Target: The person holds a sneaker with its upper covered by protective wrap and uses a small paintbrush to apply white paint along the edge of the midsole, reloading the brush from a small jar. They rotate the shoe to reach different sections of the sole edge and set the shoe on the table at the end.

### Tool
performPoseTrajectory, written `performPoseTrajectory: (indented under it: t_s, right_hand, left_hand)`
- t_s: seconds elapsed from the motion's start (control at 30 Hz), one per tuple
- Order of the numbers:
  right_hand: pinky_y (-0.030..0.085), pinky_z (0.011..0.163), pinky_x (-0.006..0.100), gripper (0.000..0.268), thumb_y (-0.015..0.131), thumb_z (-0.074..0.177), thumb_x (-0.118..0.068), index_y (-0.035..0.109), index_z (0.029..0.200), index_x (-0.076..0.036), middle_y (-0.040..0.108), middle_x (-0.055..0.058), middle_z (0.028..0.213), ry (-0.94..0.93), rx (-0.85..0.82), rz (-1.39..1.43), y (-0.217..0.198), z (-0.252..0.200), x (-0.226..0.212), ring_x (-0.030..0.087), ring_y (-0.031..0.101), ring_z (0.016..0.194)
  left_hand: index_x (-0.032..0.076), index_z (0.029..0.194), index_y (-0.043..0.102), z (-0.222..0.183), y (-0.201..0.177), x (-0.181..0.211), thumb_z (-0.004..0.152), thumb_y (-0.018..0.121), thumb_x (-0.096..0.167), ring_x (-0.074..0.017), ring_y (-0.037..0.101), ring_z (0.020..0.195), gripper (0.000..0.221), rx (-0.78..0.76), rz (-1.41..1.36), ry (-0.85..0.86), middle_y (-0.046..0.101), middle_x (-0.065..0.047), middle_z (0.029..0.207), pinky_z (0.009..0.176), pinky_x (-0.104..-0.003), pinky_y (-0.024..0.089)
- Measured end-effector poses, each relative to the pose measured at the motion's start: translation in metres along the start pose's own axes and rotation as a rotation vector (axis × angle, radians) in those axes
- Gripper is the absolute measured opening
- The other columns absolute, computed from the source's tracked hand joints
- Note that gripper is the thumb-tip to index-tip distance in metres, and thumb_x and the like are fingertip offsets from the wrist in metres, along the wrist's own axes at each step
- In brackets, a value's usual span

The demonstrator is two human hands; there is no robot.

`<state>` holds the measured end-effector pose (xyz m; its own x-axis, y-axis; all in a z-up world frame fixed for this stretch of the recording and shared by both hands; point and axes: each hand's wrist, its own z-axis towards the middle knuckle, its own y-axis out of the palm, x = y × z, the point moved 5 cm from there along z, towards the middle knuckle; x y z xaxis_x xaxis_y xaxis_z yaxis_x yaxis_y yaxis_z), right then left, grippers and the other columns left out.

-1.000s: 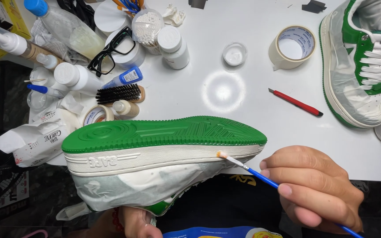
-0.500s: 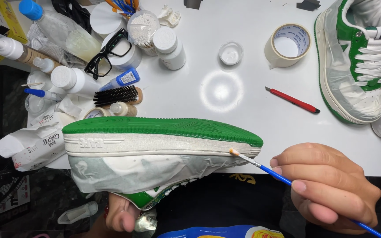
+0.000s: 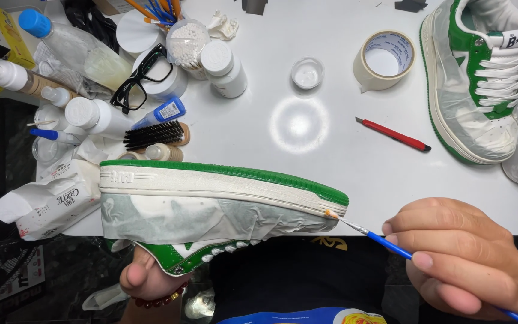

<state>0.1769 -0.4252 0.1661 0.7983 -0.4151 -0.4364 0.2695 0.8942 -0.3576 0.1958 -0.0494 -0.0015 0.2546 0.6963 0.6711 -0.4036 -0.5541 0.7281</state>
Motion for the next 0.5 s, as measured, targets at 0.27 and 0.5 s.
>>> performPoseTrajectory:
  t_s: [0.27, 0.5]
  right_hand:
    - [0.059, 0.055, 0.039, 0.033, 0.043, 0.110, -0.028, 0.045, 0.091, -0.001, 0.063, 0.010, 0.064, -0.027, 0.017, 0.009, 0.005, -0.008, 0.001, 0.024, 0.072, 0.059]
    - [0.058, 0.052, 0.037, 0.043, 0.036, 0.110, -0.041, 0.048, 0.089, -0.005, 0.062, 0.010, 0.062, -0.009, 0.154, 0.008, -0.008, -0.047, 0.014, 0.024, 0.068, 0.055]
  left_hand:
    - [-0.006, 0.165, -0.004, 0.012, 0.011, 0.006, 0.093, 0.070, 0.050, -0.0469, 0.027, 0.151, 0.117, 0.013, -0.088, 0.066, 0.017, -0.034, 0.166, 0.119, -0.068, 0.028]
    - [-0.007, 0.163, 0.001, 0.014, 0.016, -0.004, 0.092, 0.075, 0.049, -0.0456, 0.035, 0.148, 0.118, -0.005, 0.063, 0.059, 0.025, -0.034, 0.162, 0.120, -0.064, 0.034]
